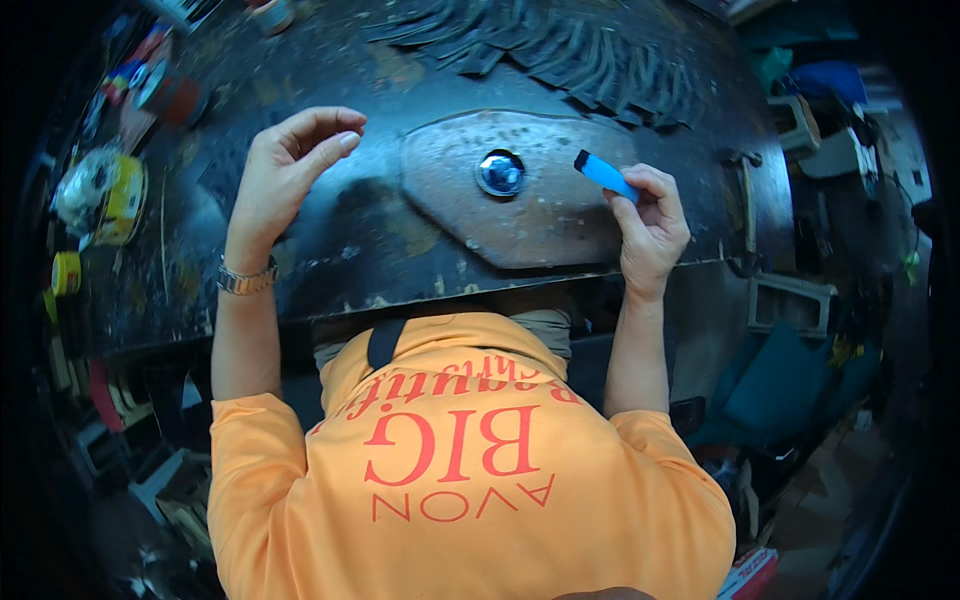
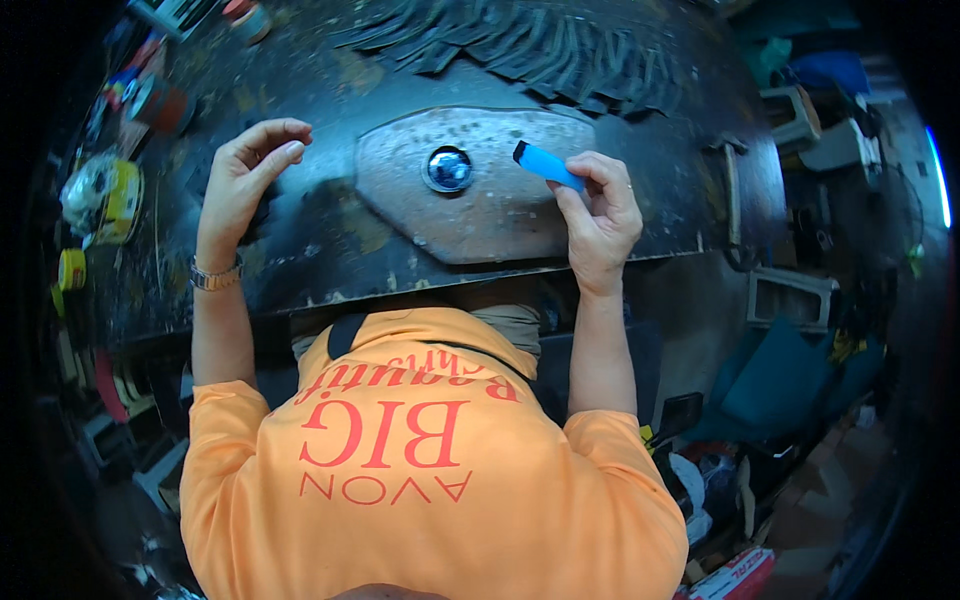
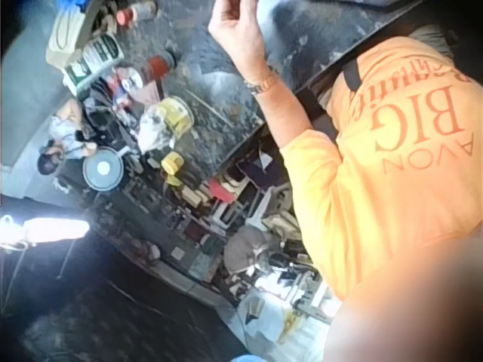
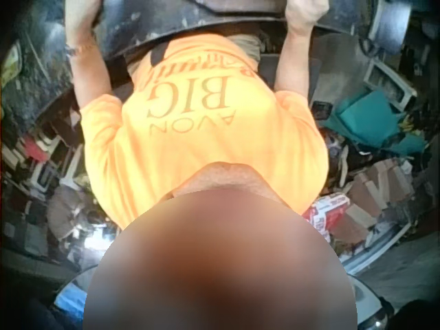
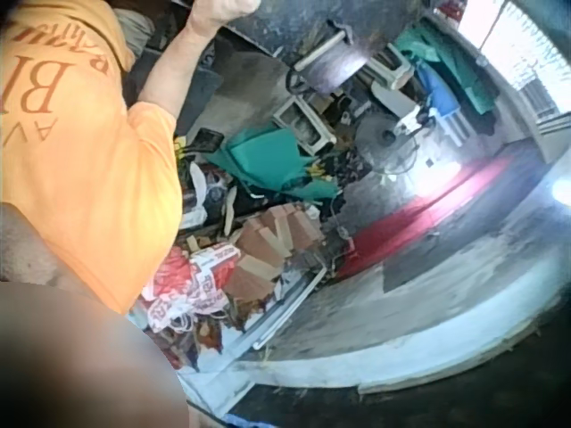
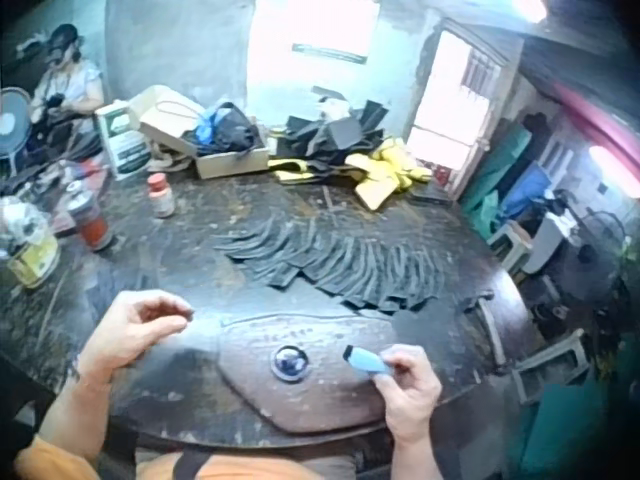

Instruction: The person repeatedly picks up small black rubber pieces from a workbench and rubs their edges with a blue block, then places them back on the table. The action is repeated for multiple pieces throughout the clip.

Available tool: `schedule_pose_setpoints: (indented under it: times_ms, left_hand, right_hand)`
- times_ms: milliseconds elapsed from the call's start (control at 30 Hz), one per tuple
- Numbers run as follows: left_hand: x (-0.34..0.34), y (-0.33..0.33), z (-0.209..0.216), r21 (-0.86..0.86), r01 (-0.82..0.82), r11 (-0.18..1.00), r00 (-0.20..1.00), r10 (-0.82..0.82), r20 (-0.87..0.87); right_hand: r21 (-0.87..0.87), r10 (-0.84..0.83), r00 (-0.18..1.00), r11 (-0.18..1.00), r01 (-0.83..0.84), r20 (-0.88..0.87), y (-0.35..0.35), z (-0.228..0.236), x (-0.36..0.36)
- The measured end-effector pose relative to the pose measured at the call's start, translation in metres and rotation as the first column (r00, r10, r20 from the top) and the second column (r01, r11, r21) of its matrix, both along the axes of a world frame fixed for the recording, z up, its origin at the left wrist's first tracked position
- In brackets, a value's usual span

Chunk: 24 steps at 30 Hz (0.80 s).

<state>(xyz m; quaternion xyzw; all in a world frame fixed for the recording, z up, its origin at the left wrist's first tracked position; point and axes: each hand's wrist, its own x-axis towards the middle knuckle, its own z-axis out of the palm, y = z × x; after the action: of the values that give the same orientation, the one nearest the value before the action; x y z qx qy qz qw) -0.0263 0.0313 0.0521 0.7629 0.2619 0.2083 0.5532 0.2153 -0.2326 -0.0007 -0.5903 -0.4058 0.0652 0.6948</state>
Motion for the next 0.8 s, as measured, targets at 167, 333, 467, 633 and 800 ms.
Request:
schedule_pose_setpoints:
  times_ms: [167, 333, 467, 633, 800]
  left_hand:
    - [-0.059, -0.006, -0.015, 0.219, -0.307, 0.926, 0.951, 0.306, 0.041]
    - [-0.080, 0.012, -0.016, 0.380, -0.430, 0.819, 0.889, 0.458, 0.018]
    - [-0.073, 0.029, -0.016, 0.598, -0.295, 0.745, 0.891, 0.441, -0.109]
    - [-0.047, 0.037, -0.023, 0.722, 0.037, 0.691, 0.714, 0.487, -0.503]
    - [-0.043, 0.043, -0.030, 0.730, 0.008, 0.683, 0.712, 0.509, -0.484]
  right_hand:
    - [-0.072, 0.163, 0.986, 0.984, -0.160, 0.043, 0.028, 0.026, -0.051]
    - [-0.157, 0.330, 0.944, 0.934, -0.321, 0.031, 0.059, 0.022, -0.095]
    - [-0.162, 0.400, 0.871, 0.876, -0.455, -0.285, 0.072, 0.014, -0.121]
    - [-0.214, 0.395, 0.872, 0.861, -0.461, -0.289, 0.078, 0.011, -0.138]
    - [-0.183, 0.437, 0.853, 0.849, -0.496, -0.284, 0.076, 0.009, -0.132]
